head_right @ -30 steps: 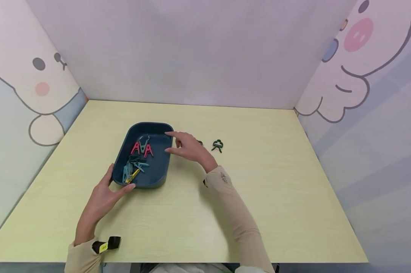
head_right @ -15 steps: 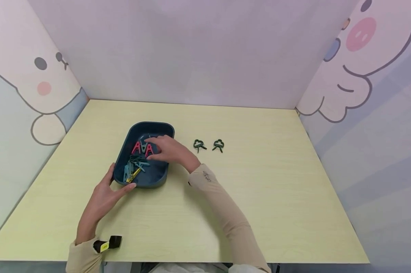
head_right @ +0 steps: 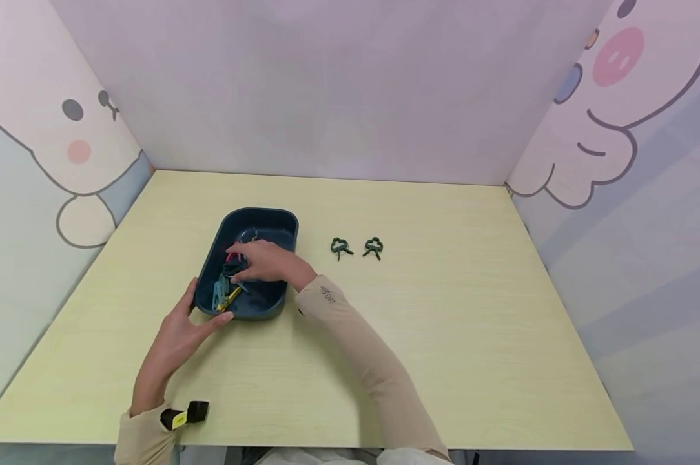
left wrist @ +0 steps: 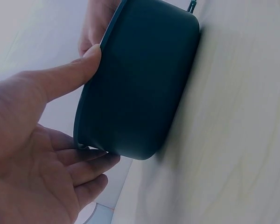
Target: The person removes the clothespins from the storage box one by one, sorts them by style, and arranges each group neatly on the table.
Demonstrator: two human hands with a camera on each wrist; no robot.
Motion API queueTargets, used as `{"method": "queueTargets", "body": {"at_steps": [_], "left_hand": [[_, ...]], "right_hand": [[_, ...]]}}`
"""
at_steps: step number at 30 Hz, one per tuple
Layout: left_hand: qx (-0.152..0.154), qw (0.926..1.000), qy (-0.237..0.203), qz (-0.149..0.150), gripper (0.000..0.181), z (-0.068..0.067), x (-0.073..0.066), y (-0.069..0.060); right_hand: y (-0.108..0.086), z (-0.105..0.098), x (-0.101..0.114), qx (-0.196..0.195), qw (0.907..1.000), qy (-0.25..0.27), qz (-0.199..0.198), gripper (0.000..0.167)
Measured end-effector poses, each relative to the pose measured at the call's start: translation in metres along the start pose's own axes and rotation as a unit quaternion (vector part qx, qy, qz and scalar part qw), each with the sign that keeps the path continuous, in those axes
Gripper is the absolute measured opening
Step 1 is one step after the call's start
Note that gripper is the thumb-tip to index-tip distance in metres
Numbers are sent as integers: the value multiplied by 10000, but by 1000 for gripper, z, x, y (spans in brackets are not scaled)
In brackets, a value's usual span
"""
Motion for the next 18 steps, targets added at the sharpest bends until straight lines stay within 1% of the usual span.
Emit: {"method": "queueTargets", "body": {"at_steps": [2,5,11,18], "left_hand": [[-12,10000,-12,27,112,0,0,0],[-29,10000,-41,73,111,-1,-1,0],[-58,9999,-77,125,111,-1,-1,-1],[-53,9998,-109,131,111,-1,0,-1]], "right_hand": [[3,4,-2,109,9998,42,145,69],[7,8,-5,243,9993,-40,279,68],[12,12,-7,365,9984,-289,330,64],[19,16,-11,522,9966,-445,447,60]]}}
Point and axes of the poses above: each hand's wrist, its own y-axis towards the middle knuckle, its own z-axis out of the palm, x = y × z, the point moved 7 cm from there along y, towards the middle knuckle, and after that the axes turned 6 degrees about -z, right-handed, at the moved point
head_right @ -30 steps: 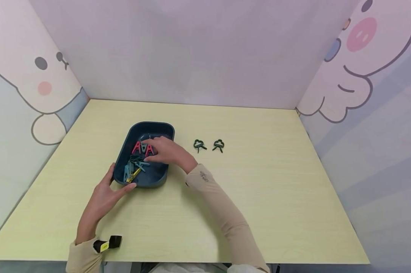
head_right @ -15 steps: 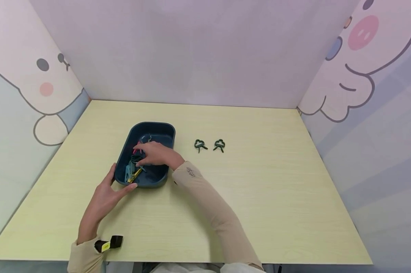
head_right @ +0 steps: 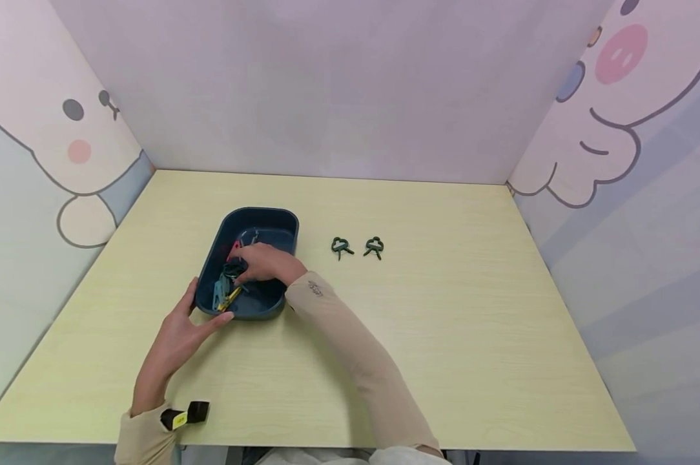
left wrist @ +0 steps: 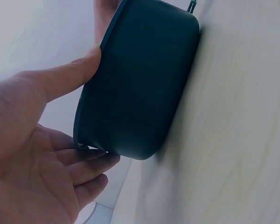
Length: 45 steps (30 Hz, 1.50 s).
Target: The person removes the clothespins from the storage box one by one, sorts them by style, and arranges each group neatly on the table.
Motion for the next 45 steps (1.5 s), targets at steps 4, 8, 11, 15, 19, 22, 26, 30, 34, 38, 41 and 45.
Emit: {"method": "queueTargets", "body": {"at_steps": [4,8,11,15,19,22,26,30,34,38,41,45], "left_hand": [[-28,10000,-22,47,110,-1,0,0],[-40,9999,-46,89,109,-1,0,0],[-37,10000,-33,66,109,-1,0,0],[-16,10000,-62,34,110,0,1,0],[4,9999,-106,32,109,0,2,0],[4,9999,-95,33,109,1,2,0],[-21,9999,-80,65,109,1,2,0],[-29,9999,-74,65,109,1,2,0],[-27,9999,-80,59,109,1,1,1],[-25,10000,-81,45,108,1,1,1],[-12,10000,-71,-3,109,1,1,2],[13,9999,-67,-88,110,1,1,2]], "right_hand": [[4,1,-1,12,10000,-65,-25,61],[6,2,-3,19,9999,-100,33,60],[7,3,-4,24,9999,-107,121,61],[8,4,-6,11,9997,-121,212,64],[8,3,-7,-40,9997,-147,212,64],[8,3,-9,-111,9996,-130,210,63],[8,2,-11,-178,9994,-130,268,63],[8,2,-14,-220,9993,-109,299,63],[8,1,-15,-228,9992,-145,303,62],[10,0,-17,-180,9987,-232,408,63],[11,1,-19,-136,9983,-285,493,65],[12,2,-20,-106,9980,-313,533,65]]}}
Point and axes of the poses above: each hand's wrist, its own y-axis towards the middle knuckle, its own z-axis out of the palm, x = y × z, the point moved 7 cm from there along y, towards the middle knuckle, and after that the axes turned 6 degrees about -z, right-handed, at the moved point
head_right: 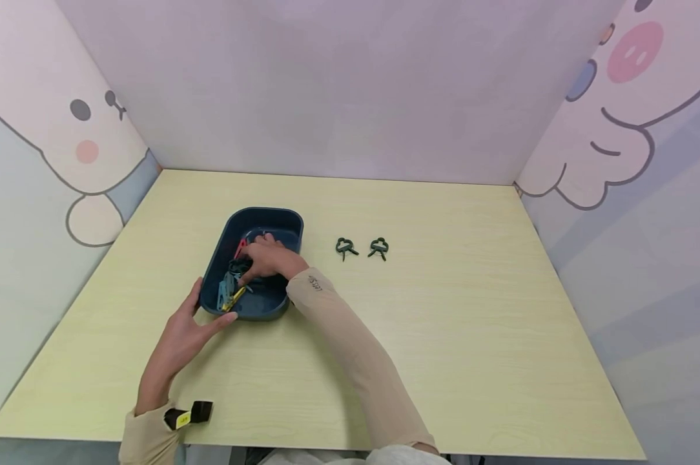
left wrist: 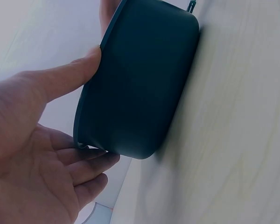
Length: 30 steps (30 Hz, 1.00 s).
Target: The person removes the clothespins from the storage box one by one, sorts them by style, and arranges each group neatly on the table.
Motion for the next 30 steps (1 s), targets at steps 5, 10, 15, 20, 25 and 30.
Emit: {"method": "queueTargets", "body": {"at_steps": [5,10,15,20,25,30], "left_hand": [[25,10000,-9,-48,111,0,0,0],[26,10000,-6,-66,111,1,1,0],[17,10000,10,-68,111,0,1,0],[26,10000,15,-54,112,0,1,0],[32,10000,-7,-31,112,0,2,0],[5,10000,-3,65,110,-1,1,0]], "right_hand": [[0,0,-1,46,10000,25,42,65],[-1,0,-1,74,9999,73,40,64],[-1,0,0,85,9999,116,42,65],[-2,-1,1,48,9999,123,57,65],[-3,-4,3,-115,9998,137,4,64],[-9,-12,7,-379,9988,241,-170,61]]}}
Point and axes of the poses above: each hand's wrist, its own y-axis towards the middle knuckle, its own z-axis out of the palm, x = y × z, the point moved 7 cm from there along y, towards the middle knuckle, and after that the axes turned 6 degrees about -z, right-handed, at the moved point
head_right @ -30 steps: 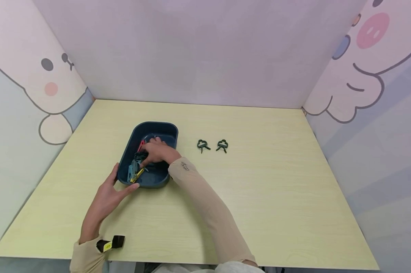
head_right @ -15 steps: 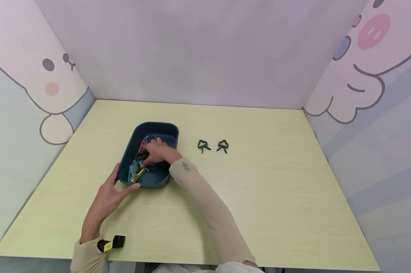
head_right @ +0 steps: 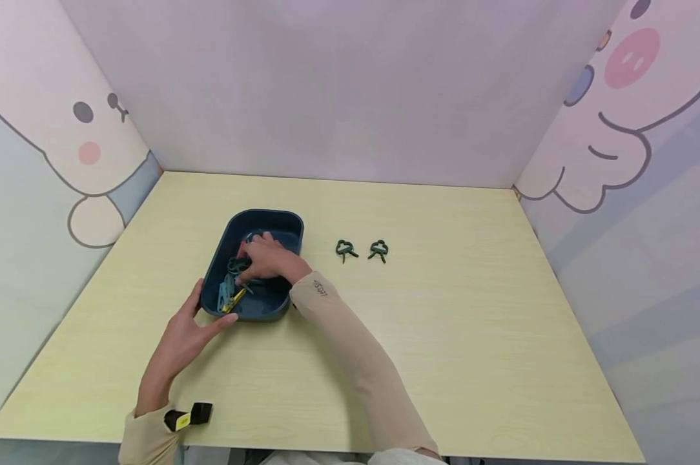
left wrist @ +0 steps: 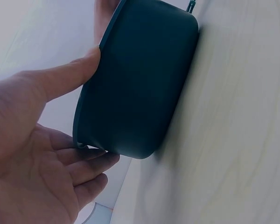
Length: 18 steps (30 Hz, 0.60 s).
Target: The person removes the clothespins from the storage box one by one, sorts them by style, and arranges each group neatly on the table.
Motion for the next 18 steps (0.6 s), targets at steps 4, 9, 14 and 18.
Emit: {"method": "queueTargets", "body": {"at_steps": [4,9,14,18], "left_hand": [[-12,10000,24,2,110,0,0,-1],[-19,10000,51,3,110,0,-1,-2],[-48,10000,55,17,110,0,-1,-2],[-55,10000,65,10,110,0,-1,-2]], "right_hand": [[-8,-8,2,-225,9996,51,-135,58],[-20,-18,3,-509,9982,102,-304,61],[-31,-25,1,-682,9971,64,-344,64],[-42,-32,-2,-789,9959,151,-416,65]]}}
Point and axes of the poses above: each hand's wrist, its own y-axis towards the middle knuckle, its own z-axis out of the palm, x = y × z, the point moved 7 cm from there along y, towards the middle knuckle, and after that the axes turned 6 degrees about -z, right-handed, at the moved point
